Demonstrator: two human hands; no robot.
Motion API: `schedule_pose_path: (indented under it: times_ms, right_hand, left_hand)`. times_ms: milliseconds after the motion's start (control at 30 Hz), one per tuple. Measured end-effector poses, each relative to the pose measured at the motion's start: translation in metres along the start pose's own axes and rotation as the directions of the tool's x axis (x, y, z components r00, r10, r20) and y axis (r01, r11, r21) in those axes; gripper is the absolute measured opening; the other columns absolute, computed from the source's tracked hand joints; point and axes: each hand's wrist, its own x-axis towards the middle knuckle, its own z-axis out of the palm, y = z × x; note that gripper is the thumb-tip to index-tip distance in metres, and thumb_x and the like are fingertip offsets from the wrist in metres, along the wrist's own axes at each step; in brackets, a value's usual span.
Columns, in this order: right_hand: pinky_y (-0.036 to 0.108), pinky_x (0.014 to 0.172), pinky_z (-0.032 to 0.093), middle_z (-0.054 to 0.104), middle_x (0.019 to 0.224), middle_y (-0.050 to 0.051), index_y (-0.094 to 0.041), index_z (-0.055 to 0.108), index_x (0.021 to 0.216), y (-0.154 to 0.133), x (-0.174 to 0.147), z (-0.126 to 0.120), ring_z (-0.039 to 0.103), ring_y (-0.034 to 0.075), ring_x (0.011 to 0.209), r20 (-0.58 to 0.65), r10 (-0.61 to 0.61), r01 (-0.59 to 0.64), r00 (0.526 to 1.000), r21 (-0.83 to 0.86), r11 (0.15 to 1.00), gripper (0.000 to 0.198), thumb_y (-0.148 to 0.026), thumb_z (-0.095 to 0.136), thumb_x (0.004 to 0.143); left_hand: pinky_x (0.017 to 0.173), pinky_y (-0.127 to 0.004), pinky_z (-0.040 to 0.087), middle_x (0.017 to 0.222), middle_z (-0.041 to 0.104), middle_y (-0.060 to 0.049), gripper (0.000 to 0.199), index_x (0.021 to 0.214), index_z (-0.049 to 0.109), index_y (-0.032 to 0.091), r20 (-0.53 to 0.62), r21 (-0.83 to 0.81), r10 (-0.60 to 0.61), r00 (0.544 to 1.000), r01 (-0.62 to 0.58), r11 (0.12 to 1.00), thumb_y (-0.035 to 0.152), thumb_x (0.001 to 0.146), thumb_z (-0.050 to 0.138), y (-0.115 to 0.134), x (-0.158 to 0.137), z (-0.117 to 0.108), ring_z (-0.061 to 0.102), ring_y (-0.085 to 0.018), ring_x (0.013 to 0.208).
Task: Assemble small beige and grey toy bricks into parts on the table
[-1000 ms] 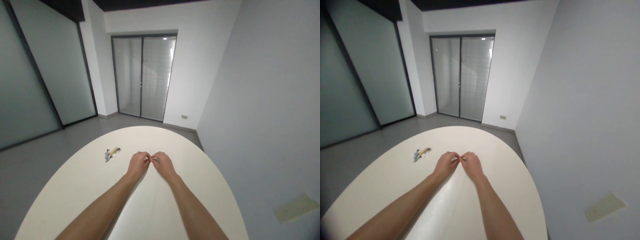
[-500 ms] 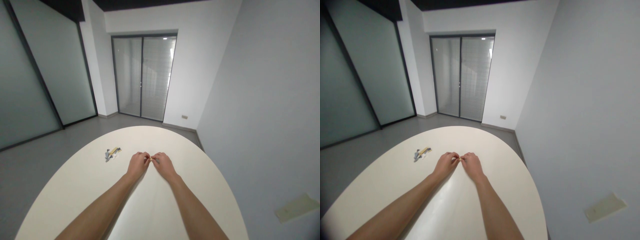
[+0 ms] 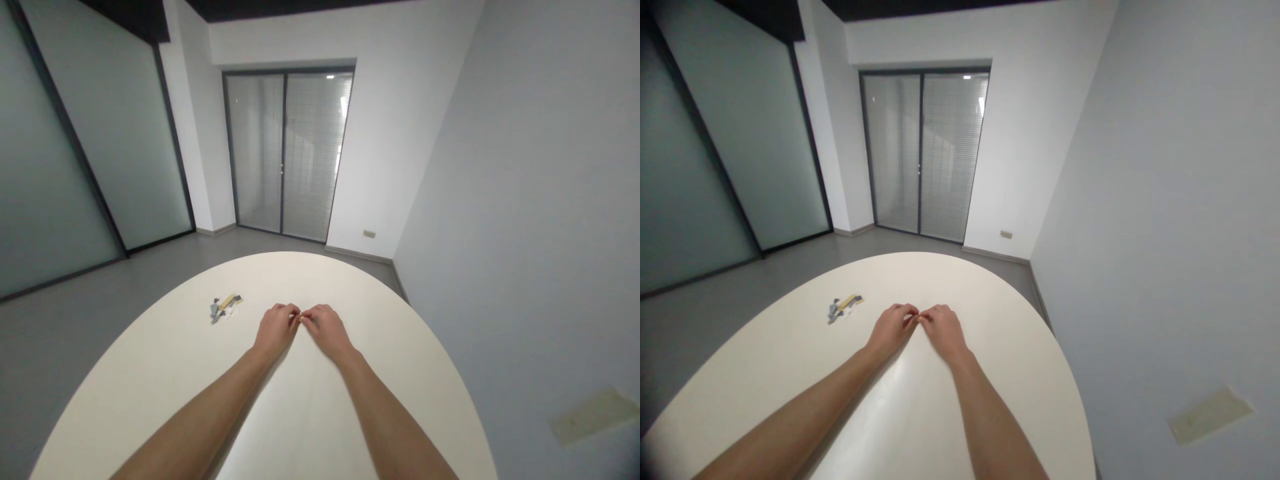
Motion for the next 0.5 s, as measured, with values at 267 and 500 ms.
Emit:
schedule_pose_path:
  times_ms: [267,500]
  right_hand:
    - [0.029,0.086,0.042,0.071,0.093,0.003,-0.024,0.072,0.098,0.0010,-0.0006,0.0017,0.059,0.019,0.094,-0.035,0.010,-0.009,0.999,0.027,1.000,0.015,-0.031,0.059,0.093]
    - [0.029,0.085,0.043,0.071,0.091,0.002,-0.024,0.072,0.097,0.0005,0.0001,-0.0005,0.059,0.019,0.093,-0.045,0.064,-0.064,0.997,0.005,0.998,0.013,-0.029,0.066,0.088]
  left_hand:
    - [0.087,-0.033,0.046,0.101,0.072,-0.007,0.018,0.101,0.068,0.021,-0.015,0.039,0.018,1.000,-0.017,0.999,0.020,0.090,0.054,-0.0061,-0.0006,0.0074,0.062,-0.022,0.100]
    - [0.092,-0.034,0.044,0.105,0.070,-0.007,0.017,0.098,0.066,0.019,-0.009,0.027,0.011,1.000,-0.011,1.000,0.015,0.088,0.053,-0.0028,-0.0019,0.0051,0.059,-0.021,0.103]
